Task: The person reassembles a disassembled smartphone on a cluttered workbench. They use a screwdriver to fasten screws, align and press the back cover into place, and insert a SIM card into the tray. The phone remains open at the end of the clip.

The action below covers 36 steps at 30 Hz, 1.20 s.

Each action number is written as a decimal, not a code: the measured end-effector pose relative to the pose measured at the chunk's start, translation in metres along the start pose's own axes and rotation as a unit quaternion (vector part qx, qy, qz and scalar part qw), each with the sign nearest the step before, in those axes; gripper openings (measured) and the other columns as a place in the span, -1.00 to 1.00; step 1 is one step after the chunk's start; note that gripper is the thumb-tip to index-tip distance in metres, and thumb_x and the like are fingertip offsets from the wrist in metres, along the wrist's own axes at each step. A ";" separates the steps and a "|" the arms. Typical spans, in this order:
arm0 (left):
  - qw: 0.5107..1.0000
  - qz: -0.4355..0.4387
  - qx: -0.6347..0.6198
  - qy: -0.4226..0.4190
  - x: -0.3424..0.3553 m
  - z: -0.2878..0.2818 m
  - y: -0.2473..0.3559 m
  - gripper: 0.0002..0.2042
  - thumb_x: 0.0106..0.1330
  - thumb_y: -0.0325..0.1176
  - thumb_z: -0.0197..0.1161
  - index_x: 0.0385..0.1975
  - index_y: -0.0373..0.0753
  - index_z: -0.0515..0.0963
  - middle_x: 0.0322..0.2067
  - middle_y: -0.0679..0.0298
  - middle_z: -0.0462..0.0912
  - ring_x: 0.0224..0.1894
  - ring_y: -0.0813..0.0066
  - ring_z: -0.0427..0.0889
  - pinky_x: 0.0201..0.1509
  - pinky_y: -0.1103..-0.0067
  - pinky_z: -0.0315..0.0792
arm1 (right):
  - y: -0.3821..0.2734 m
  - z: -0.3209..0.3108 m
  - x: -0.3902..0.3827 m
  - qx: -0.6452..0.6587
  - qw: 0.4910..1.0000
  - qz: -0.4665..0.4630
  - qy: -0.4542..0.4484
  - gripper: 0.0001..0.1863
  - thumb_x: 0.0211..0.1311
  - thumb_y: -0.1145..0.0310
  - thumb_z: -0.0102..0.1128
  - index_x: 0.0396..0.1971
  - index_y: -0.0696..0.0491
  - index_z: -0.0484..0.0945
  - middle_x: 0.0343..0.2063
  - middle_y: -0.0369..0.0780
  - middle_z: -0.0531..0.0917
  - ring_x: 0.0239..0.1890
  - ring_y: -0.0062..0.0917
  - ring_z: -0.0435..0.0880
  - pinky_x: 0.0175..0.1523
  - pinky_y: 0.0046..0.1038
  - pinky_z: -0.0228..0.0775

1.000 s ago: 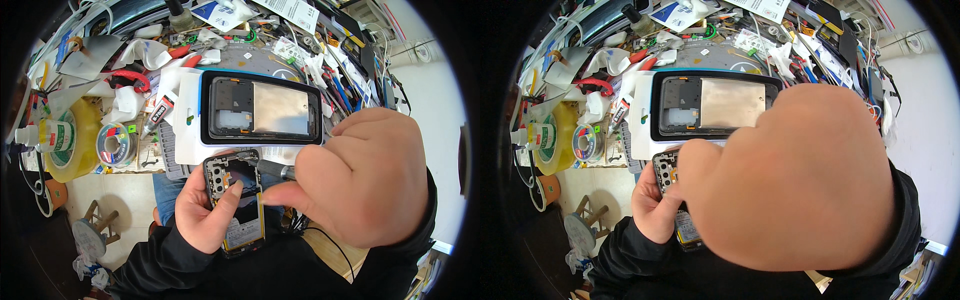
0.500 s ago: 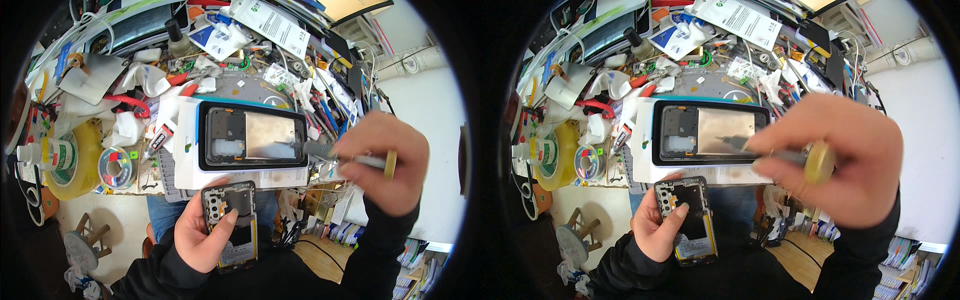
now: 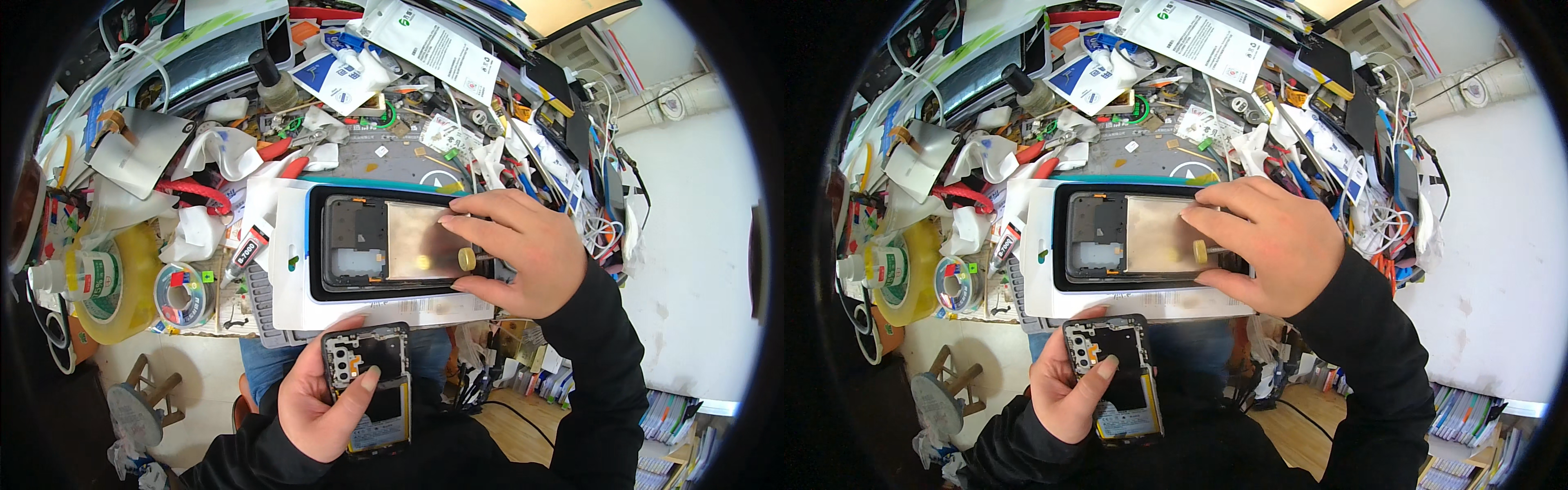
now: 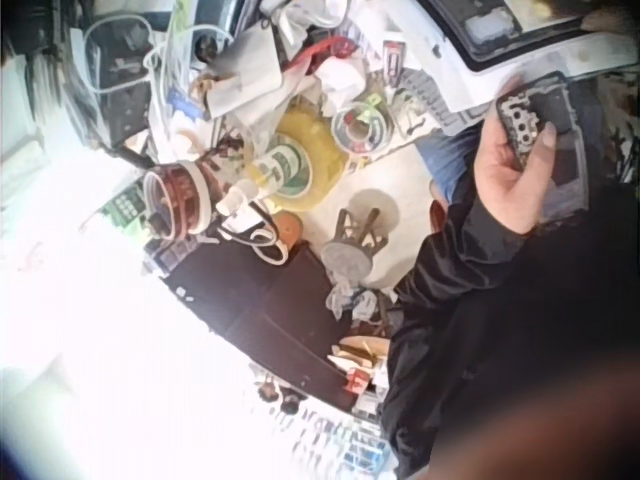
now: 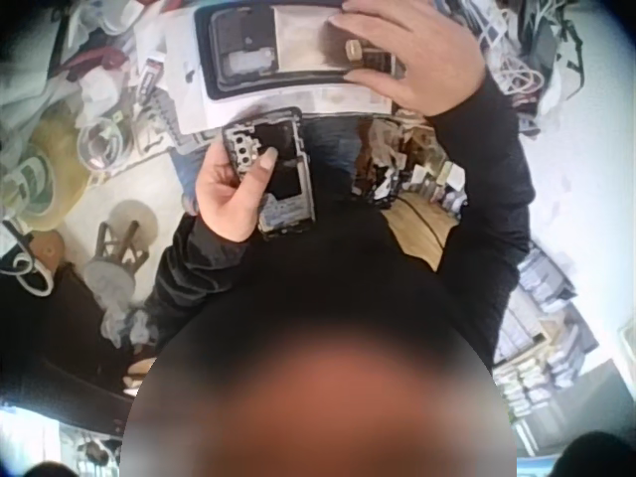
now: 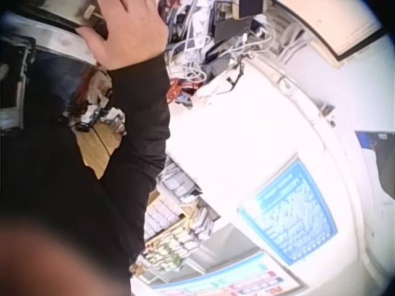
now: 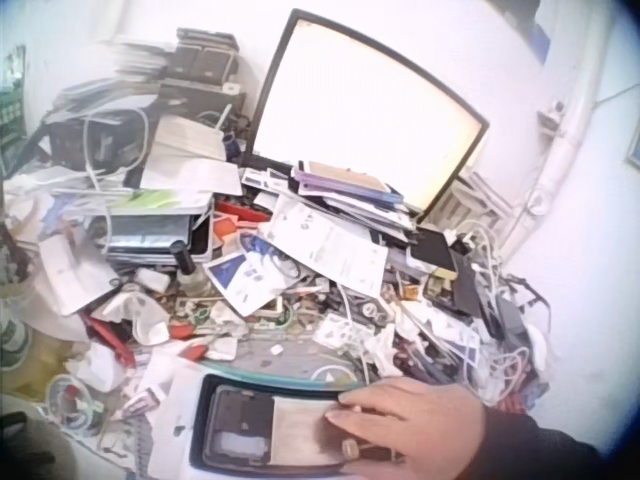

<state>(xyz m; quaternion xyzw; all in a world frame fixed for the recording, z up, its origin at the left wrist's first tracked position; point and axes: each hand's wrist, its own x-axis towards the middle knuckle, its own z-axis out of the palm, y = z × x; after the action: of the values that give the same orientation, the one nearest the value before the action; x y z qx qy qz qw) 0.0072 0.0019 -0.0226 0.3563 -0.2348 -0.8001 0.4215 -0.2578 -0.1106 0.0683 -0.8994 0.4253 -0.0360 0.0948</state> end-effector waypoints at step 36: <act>0.983 -0.061 0.162 -0.064 0.018 0.020 0.044 -0.30 0.42 -0.62 0.21 0.53 -0.42 0.07 0.06 0.27 0.63 0.02 0.74 0.52 0.16 0.75 0.38 | -0.018 -0.006 0.022 -0.095 0.990 0.003 -0.101 -0.14 -0.12 0.32 0.46 0.32 0.12 0.41 -0.27 -0.21 0.65 -0.31 -0.31 0.71 -0.34 -0.31 0.52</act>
<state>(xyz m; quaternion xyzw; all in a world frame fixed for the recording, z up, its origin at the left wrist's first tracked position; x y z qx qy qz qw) 0.0068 -0.0358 0.0133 0.3819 -0.3660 -0.7964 0.2930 -0.2311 -0.1177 0.0773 -0.9022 0.4173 0.0960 0.0519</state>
